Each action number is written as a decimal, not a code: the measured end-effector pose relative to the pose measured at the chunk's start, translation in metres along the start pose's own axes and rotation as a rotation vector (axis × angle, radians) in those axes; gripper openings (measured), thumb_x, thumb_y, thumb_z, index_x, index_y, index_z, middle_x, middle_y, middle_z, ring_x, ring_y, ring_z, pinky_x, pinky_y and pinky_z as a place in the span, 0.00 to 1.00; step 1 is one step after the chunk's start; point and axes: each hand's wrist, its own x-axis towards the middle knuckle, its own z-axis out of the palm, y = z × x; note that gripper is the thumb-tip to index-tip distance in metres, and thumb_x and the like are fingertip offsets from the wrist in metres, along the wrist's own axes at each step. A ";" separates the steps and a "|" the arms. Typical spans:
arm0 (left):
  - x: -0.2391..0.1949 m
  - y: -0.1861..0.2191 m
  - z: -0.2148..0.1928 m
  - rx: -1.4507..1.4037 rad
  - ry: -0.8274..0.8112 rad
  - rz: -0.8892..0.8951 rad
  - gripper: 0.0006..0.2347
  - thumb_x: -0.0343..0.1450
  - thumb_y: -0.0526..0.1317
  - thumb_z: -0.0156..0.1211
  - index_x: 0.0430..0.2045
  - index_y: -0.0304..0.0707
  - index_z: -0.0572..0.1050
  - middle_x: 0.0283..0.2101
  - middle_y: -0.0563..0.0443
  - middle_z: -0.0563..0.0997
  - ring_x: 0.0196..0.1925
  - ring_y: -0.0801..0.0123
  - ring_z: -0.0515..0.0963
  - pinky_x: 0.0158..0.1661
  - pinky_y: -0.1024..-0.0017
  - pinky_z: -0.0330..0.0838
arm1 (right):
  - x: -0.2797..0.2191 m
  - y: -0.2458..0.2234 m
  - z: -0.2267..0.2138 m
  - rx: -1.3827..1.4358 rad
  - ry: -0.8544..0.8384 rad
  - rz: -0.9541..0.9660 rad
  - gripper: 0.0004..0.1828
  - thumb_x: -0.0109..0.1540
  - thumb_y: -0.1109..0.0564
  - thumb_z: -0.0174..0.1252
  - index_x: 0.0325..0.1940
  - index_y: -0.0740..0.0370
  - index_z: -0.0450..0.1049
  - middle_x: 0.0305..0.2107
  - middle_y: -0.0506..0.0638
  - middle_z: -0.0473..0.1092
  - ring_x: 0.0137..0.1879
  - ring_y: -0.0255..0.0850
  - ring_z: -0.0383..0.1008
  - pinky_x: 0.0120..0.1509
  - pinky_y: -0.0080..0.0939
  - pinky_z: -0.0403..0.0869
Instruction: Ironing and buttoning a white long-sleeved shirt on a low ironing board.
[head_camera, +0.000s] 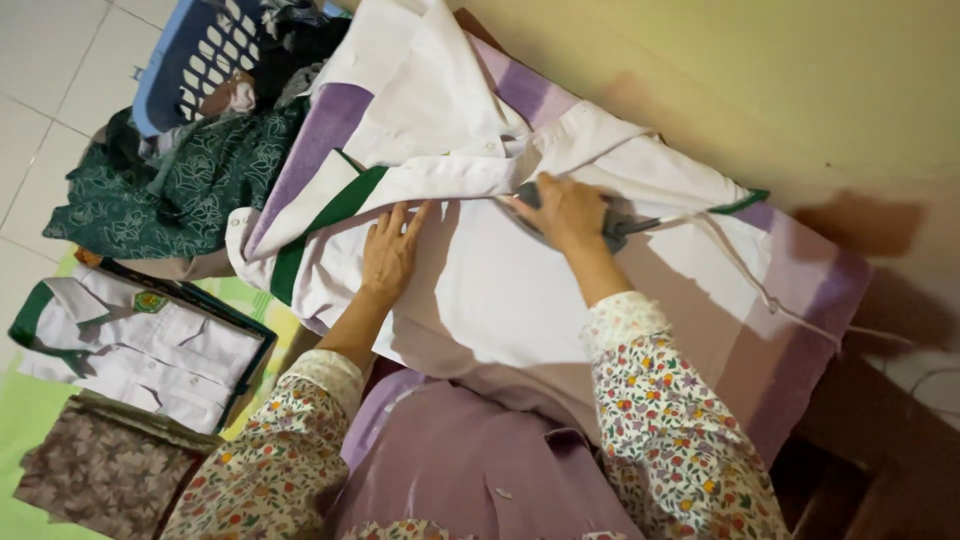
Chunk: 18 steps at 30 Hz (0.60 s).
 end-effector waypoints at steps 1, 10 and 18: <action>-0.004 -0.001 0.001 -0.005 -0.006 0.011 0.31 0.67 0.29 0.54 0.71 0.52 0.65 0.64 0.42 0.70 0.50 0.55 0.73 0.49 0.59 0.69 | -0.016 -0.014 0.001 -0.002 -0.002 0.013 0.35 0.57 0.23 0.57 0.33 0.60 0.75 0.24 0.60 0.76 0.30 0.57 0.78 0.32 0.57 0.75; -0.008 0.009 0.000 0.013 0.016 0.099 0.28 0.70 0.41 0.60 0.69 0.56 0.64 0.62 0.40 0.70 0.56 0.49 0.71 0.49 0.53 0.66 | -0.138 -0.035 0.029 0.082 -0.246 -0.092 0.35 0.63 0.26 0.56 0.40 0.64 0.74 0.22 0.57 0.74 0.23 0.50 0.76 0.28 0.51 0.74; -0.018 0.029 0.013 0.071 0.011 0.076 0.28 0.70 0.43 0.60 0.70 0.54 0.64 0.64 0.31 0.68 0.62 0.41 0.67 0.59 0.47 0.60 | -0.053 0.122 -0.015 -0.092 0.124 0.069 0.36 0.57 0.22 0.58 0.37 0.60 0.77 0.25 0.61 0.75 0.29 0.57 0.78 0.30 0.57 0.74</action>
